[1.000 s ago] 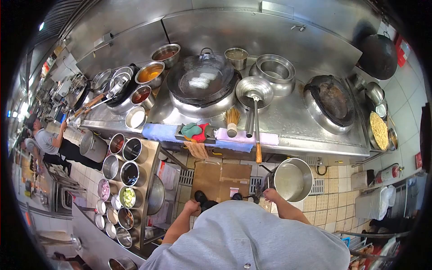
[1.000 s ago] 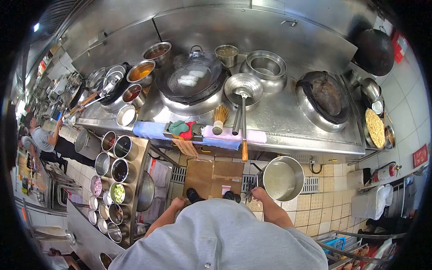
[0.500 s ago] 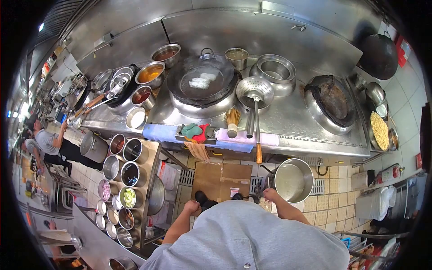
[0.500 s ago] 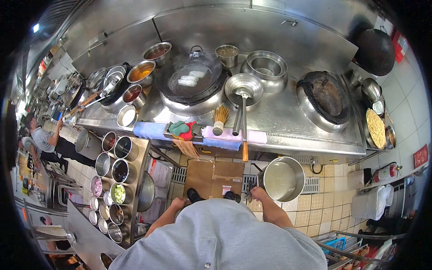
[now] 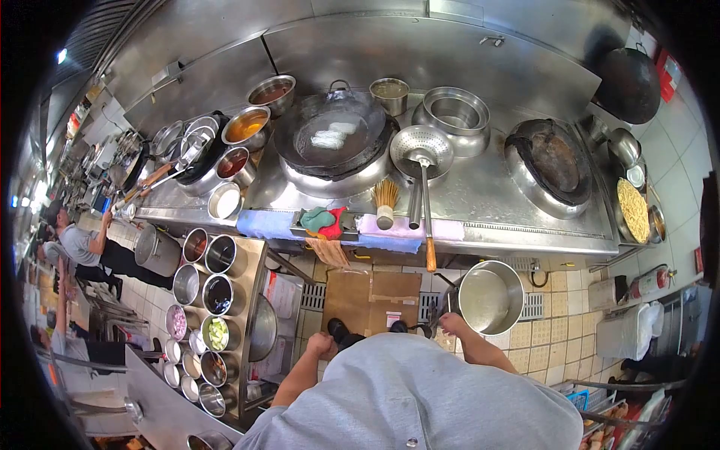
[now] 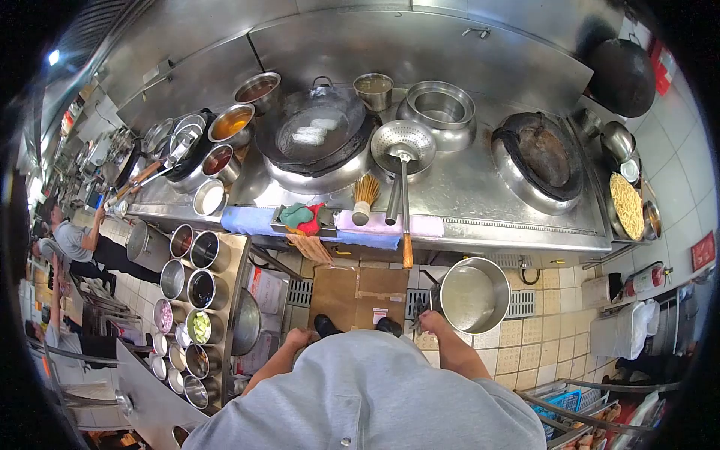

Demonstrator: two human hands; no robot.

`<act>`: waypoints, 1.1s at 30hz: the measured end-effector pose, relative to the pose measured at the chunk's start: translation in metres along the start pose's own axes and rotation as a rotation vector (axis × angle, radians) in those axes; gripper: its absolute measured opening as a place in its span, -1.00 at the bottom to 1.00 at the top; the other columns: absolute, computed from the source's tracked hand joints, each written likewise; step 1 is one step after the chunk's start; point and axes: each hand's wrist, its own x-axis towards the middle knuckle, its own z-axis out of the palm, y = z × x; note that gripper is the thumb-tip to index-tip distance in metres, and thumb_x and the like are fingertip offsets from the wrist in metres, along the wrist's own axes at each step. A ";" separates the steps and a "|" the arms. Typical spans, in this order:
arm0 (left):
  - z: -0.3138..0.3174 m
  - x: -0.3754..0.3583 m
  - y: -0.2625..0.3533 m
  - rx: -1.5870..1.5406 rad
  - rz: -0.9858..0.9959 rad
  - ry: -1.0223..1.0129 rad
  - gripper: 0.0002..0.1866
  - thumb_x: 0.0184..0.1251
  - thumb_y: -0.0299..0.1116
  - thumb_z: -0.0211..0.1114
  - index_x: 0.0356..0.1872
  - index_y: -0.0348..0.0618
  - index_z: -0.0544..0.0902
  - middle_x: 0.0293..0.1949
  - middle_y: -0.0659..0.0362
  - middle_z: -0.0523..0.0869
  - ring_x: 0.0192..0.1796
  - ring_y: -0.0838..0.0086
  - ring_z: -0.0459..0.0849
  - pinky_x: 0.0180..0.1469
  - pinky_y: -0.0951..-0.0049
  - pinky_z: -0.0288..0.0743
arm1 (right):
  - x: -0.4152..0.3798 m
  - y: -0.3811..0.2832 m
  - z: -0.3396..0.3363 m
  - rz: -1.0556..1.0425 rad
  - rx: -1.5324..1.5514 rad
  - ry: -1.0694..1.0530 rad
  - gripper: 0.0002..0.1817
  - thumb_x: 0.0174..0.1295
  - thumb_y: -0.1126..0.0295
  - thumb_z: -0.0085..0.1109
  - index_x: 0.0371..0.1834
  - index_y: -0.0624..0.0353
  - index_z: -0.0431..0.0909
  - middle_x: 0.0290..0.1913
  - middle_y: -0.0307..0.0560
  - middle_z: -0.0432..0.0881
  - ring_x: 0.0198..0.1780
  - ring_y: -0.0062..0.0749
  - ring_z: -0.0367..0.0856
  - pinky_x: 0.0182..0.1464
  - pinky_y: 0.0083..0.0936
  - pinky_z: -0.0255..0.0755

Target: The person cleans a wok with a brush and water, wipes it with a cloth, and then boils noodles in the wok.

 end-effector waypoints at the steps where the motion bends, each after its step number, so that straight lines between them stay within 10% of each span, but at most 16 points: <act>1: -0.001 0.004 -0.001 0.051 0.012 -0.019 -0.63 0.04 -0.10 0.00 -0.35 -0.14 0.63 -0.24 -0.05 0.61 -0.11 0.14 0.56 -0.04 0.29 0.40 | -0.002 -0.002 0.000 0.000 0.001 -0.001 -0.73 0.10 0.29 -0.10 -0.22 0.18 0.48 -0.43 -0.08 0.55 -0.50 -0.39 0.56 -0.52 -0.43 0.45; 18: 0.002 -0.008 0.000 0.027 0.047 0.046 -0.63 0.10 -0.11 -0.05 -0.45 -0.16 0.64 -0.40 0.01 0.65 -0.19 0.20 0.60 -0.08 0.30 0.42 | -0.005 0.001 0.002 0.010 0.025 0.025 -0.74 0.11 0.27 -0.09 -0.23 0.16 0.48 -0.42 -0.10 0.55 -0.50 -0.41 0.58 -0.54 -0.48 0.44; 33: 0.011 -0.009 -0.007 0.040 0.040 -0.025 -0.64 0.07 -0.09 0.04 -0.21 -0.06 0.59 -0.16 -0.01 0.59 -0.07 0.18 0.55 -0.03 0.29 0.41 | 0.005 0.002 0.000 -0.031 -0.001 0.008 -0.74 0.10 0.29 -0.09 -0.23 0.18 0.48 -0.45 -0.10 0.53 -0.55 -0.39 0.55 -0.56 -0.45 0.44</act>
